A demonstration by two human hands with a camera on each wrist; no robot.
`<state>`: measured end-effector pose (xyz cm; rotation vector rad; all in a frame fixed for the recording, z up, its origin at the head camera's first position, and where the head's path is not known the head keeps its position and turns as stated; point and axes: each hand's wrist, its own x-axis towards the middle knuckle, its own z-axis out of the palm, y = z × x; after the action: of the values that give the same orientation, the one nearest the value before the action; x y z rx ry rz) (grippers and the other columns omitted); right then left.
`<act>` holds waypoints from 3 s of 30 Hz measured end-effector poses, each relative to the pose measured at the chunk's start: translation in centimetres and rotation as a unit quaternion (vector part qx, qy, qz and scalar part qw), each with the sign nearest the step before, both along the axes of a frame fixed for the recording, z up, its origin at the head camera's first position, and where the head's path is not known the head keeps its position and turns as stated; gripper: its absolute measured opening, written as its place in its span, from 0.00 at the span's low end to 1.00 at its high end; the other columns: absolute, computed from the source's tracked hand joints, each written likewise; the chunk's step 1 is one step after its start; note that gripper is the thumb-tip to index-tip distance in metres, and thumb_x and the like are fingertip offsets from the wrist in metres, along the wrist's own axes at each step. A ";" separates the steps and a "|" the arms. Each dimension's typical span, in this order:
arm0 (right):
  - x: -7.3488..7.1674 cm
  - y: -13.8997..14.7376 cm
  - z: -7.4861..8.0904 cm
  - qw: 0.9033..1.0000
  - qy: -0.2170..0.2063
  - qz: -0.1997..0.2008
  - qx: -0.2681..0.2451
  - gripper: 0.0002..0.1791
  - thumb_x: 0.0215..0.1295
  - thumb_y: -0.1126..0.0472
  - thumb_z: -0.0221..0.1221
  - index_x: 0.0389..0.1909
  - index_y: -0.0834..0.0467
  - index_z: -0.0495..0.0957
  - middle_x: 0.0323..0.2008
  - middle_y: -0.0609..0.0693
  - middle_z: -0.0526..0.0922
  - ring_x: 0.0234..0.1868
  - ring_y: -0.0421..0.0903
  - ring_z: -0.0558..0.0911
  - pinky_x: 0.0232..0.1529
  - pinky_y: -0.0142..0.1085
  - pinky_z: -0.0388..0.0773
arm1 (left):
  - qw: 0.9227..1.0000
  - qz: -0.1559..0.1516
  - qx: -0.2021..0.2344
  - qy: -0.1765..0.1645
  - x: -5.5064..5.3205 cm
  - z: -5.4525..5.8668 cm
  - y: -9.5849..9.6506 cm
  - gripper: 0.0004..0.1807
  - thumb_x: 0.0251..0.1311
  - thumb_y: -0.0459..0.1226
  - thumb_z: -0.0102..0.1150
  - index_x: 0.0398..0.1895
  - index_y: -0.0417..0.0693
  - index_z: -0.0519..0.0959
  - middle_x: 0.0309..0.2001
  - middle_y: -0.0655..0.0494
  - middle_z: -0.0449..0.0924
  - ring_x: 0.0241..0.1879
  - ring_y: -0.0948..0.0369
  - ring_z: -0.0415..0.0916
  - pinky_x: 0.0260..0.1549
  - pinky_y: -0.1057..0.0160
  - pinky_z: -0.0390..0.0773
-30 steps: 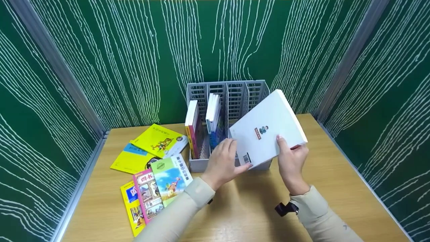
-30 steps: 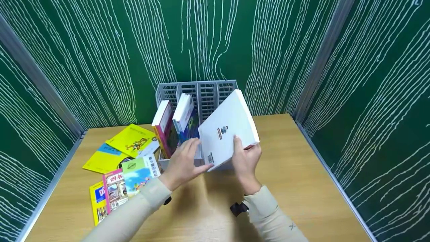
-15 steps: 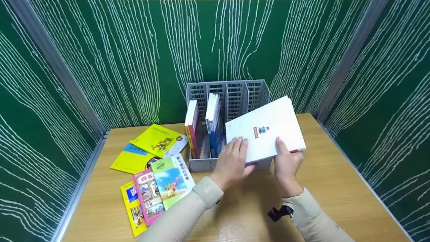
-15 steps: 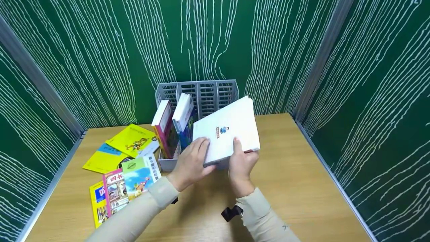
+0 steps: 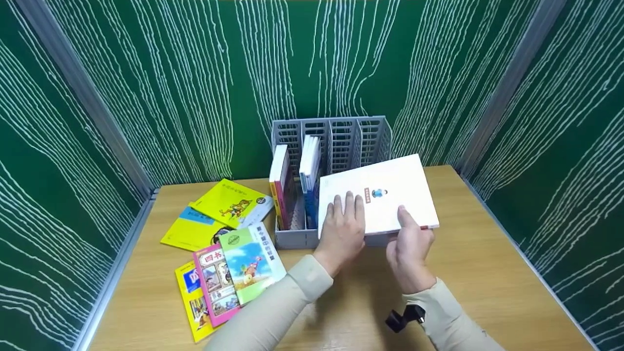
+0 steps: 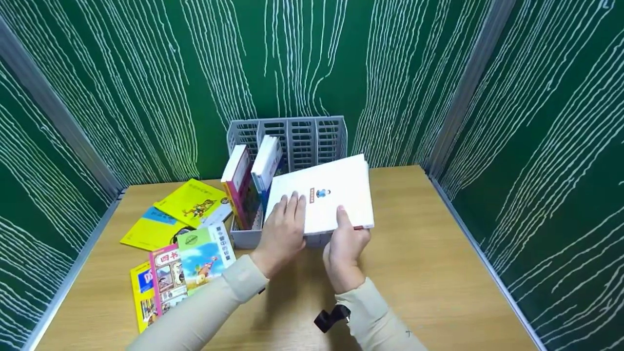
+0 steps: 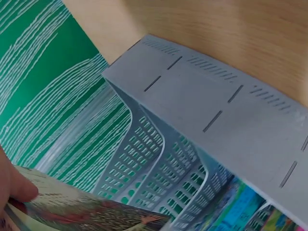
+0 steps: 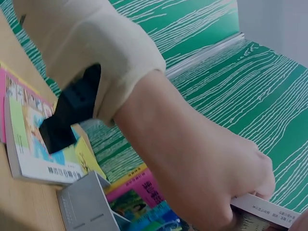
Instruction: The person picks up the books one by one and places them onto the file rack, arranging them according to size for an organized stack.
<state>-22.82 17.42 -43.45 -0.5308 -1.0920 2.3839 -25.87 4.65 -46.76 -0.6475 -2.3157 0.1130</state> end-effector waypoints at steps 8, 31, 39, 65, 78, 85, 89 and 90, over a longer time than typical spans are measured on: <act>0.3 0.0 -0.1 0.998 0.012 0.037 -0.046 0.32 0.85 0.68 0.49 0.84 0.56 0.56 0.80 0.53 0.69 0.80 0.47 0.72 0.77 0.39 0.74 | 0.997 0.010 -0.049 0.060 -0.1 0.0 0.4 0.20 0.82 0.43 0.56 0.63 0.39 0.86 0.59 0.44 0.90 0.55 0.46 0.91 0.53 0.51 0.91; 0.1 1.0 -0.1 0.984 0.088 0.145 0.047 0.28 0.79 0.72 0.57 0.73 0.55 0.60 0.66 0.51 0.74 0.62 0.41 0.84 0.65 0.31 0.83 | 0.994 -0.015 -0.060 0.086 -1.8 1.9 -1.7 0.21 0.80 0.43 0.60 0.64 0.37 0.84 0.59 0.43 0.90 0.59 0.49 0.89 0.60 0.54 0.86; -0.4 1.9 -1.3 0.960 0.117 0.176 0.182 0.24 0.71 0.78 0.58 0.65 0.67 0.69 0.52 0.48 0.82 0.53 0.39 0.85 0.58 0.29 0.85 | 0.997 -0.015 -0.002 0.071 -2.4 3.2 -2.3 0.22 0.80 0.43 0.61 0.65 0.36 0.83 0.61 0.42 0.89 0.60 0.50 0.89 0.61 0.55 0.86; -6.0 5.7 -9.3 0.703 0.058 0.192 0.682 0.37 0.64 0.70 0.75 0.73 0.68 0.73 0.71 0.72 0.77 0.71 0.72 0.78 0.73 0.66 0.73 | 0.912 -0.147 0.378 -0.057 -3.4 3.5 -3.4 0.30 0.67 0.23 0.62 0.73 0.29 0.72 0.68 0.32 0.81 0.62 0.39 0.86 0.60 0.50 0.86; -7.7 6.1 -11.9 0.600 0.051 0.231 0.765 0.19 0.78 0.60 0.65 0.63 0.64 0.84 0.60 0.65 0.88 0.62 0.67 0.86 0.68 0.62 0.79 | 0.835 -0.136 0.531 -0.038 -4.7 0.9 -3.1 0.25 0.71 0.23 0.57 0.71 0.26 0.73 0.63 0.30 0.84 0.61 0.38 0.86 0.61 0.45 0.85; -8.4 5.5 -12.2 0.584 0.044 0.224 0.779 0.12 0.79 0.63 0.62 0.53 0.65 0.89 0.51 0.62 0.92 0.54 0.62 0.91 0.61 0.59 0.85 | 0.800 -0.076 0.587 -0.093 -5.1 0.5 -2.7 0.18 0.82 0.33 0.53 0.66 0.32 0.78 0.60 0.35 0.87 0.56 0.43 0.90 0.50 0.46 0.91; -8.5 5.3 -12.5 0.594 0.041 0.215 0.774 0.09 0.78 0.64 0.63 0.47 0.64 0.90 0.45 0.59 0.94 0.46 0.60 0.92 0.54 0.58 0.87 | 0.821 -0.058 0.562 -0.077 -5.6 -0.7 -2.7 0.15 0.80 0.32 0.54 0.62 0.31 0.79 0.55 0.34 0.89 0.48 0.43 0.92 0.42 0.47 0.92; -8.5 5.2 -12.5 0.596 0.038 0.215 0.772 0.09 0.77 0.64 0.63 0.46 0.64 0.90 0.44 0.59 0.94 0.45 0.59 0.92 0.54 0.58 0.87 | 0.828 -0.060 0.553 -0.075 -5.7 -1.0 -2.7 0.16 0.80 0.30 0.54 0.64 0.32 0.78 0.57 0.34 0.88 0.50 0.43 0.91 0.45 0.48 0.92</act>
<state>-31.31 22.63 -55.98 0.5308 -2.7517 0.7829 -31.61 1.92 -47.81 -0.1705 -1.9985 -1.2825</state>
